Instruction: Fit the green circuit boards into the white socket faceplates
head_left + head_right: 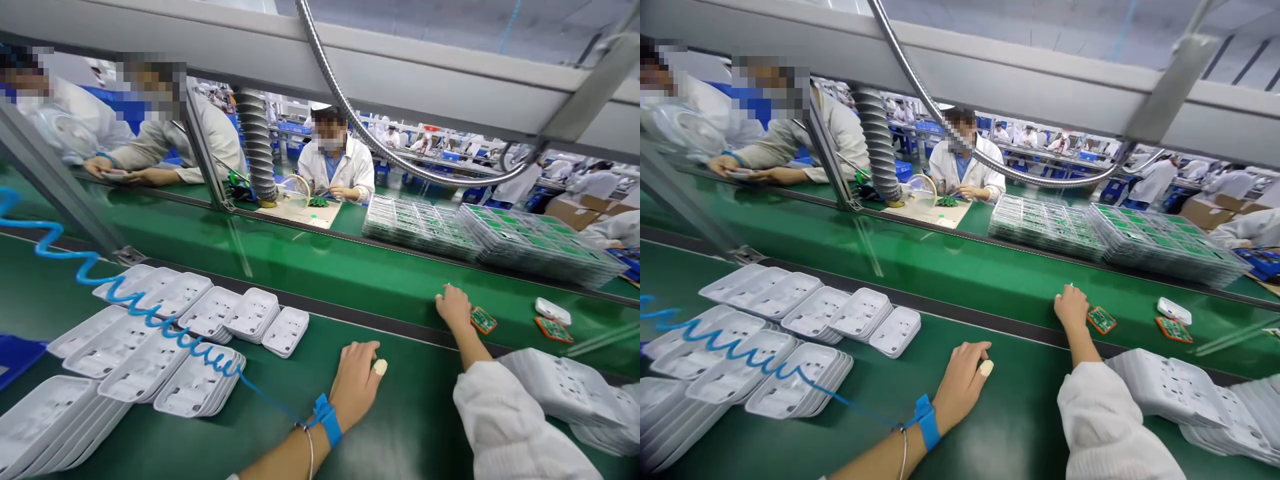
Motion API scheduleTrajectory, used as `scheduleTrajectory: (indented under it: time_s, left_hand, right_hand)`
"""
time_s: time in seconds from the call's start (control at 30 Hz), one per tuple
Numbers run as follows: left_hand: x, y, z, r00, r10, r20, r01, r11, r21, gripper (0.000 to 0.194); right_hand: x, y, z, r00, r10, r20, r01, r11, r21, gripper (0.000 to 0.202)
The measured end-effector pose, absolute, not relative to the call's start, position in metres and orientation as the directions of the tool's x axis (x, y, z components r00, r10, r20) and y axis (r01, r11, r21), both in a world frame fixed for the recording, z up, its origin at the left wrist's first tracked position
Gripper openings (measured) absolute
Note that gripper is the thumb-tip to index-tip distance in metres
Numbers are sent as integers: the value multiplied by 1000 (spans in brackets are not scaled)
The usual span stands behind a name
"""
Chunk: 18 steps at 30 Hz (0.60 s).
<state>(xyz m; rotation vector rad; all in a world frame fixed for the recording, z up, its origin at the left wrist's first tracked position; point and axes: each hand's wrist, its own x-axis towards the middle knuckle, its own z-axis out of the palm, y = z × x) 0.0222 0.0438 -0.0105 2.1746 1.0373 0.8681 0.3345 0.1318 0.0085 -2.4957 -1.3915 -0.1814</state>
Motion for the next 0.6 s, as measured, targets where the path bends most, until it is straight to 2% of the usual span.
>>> scheduleTrajectory:
  time_s: [0.13, 0.27, 0.43, 0.53, 0.6]
  left_hand:
    - [23, 45, -11, 471, 840, 270, 455, -493, 742, 25]
    - [24, 46, -10, 462, 855, 236, 469, -461, 753, 26]
    - [25, 47, -10, 454, 856, 245, 457, -460, 761, 27]
    - [25, 47, -10, 435, 859, 270, 435, -463, 772, 28]
    - [24, 49, -10, 409, 870, 276, 412, -446, 795, 28]
  right_hand:
    - [357, 154, -1, 653, 742, 153, 757, -644, -106, 44]
    - [358, 172, -6, 672, 730, 124, 739, -673, -45, 48]
    - [328, 179, -3, 488, 867, 100, 872, -490, -12, 27]
    - [296, 164, 3, 347, 931, 115, 938, -346, -29, 28]
    - [271, 141, 10, 249, 955, 162, 968, -238, -81, 32]
